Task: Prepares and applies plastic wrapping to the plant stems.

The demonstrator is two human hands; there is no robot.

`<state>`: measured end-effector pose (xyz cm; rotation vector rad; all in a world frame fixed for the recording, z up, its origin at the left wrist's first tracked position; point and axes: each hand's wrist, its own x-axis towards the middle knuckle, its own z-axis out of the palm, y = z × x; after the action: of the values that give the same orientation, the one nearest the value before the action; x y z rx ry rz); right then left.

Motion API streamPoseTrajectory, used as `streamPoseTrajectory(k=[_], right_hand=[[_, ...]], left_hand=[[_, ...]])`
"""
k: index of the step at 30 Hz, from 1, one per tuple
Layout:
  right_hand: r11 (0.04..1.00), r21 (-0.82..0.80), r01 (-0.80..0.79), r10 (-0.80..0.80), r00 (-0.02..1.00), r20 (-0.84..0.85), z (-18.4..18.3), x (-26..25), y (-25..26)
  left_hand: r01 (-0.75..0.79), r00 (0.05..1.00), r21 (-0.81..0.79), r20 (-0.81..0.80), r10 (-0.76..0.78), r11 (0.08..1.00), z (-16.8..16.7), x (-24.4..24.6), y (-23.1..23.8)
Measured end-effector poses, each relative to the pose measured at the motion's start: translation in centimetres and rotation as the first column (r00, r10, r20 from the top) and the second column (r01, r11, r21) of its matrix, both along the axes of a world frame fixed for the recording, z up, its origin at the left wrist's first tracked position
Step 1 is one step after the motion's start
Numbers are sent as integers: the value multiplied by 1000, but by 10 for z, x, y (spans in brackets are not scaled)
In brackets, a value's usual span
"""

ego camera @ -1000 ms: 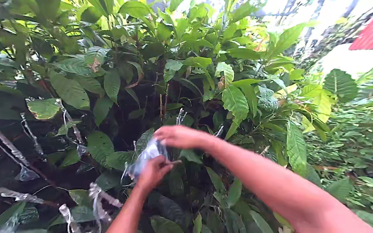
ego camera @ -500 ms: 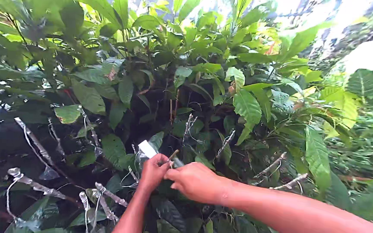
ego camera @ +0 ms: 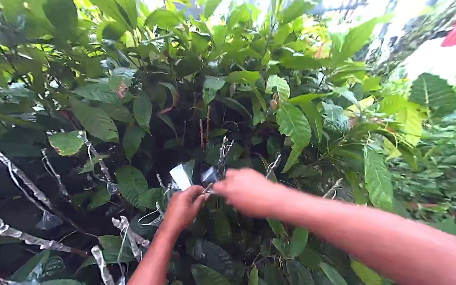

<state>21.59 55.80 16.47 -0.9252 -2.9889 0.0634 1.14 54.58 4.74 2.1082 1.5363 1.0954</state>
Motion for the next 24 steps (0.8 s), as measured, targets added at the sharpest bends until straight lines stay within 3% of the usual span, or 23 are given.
streamPoseTrajectory(k=[3, 5, 7, 10, 12, 14, 16, 17, 20, 24], right_hand=[[985, -169, -43, 7, 978, -209, 17, -9, -2], [997, -76, 13, -23, 991, -130, 11, 9, 28], [999, 22, 50, -48, 996, -78, 3, 9, 11], [976, -216, -38, -13, 973, -229, 16, 0, 6], [990, -144, -4, -24, 980, -196, 8, 14, 28], [998, -58, 22, -34, 976, -216, 4, 12, 6], [989, -136, -55, 7, 944, -330, 11, 2, -3], [983, -179, -49, -10, 950, -313, 15, 3, 9], [994, -58, 89, -97, 984, -149, 7, 14, 30], [939, -309, 150, -209, 963, -168, 11, 31, 15]], left_hand=[[-7, 997, 53, -74, 11, 999, 0, 16, -1], [15, 991, -22, -133, -18, 1000, 4, 18, -2], [-9, 994, -3, -107, 9, 1000, 8, 9, -1], [4, 995, 43, -103, 0, 999, 4, 17, -3], [-3, 992, 25, -124, 6, 1000, 8, 18, -7], [-51, 994, 79, -96, 59, 996, 14, 10, -7], [-71, 995, 74, -63, 76, 995, 15, 16, -9], [-48, 995, 44, -90, 52, 998, 14, 21, -9], [7, 998, 72, -69, -2, 997, 16, 21, -7], [-55, 998, 220, -2, 57, 974, 7, 17, -3]])
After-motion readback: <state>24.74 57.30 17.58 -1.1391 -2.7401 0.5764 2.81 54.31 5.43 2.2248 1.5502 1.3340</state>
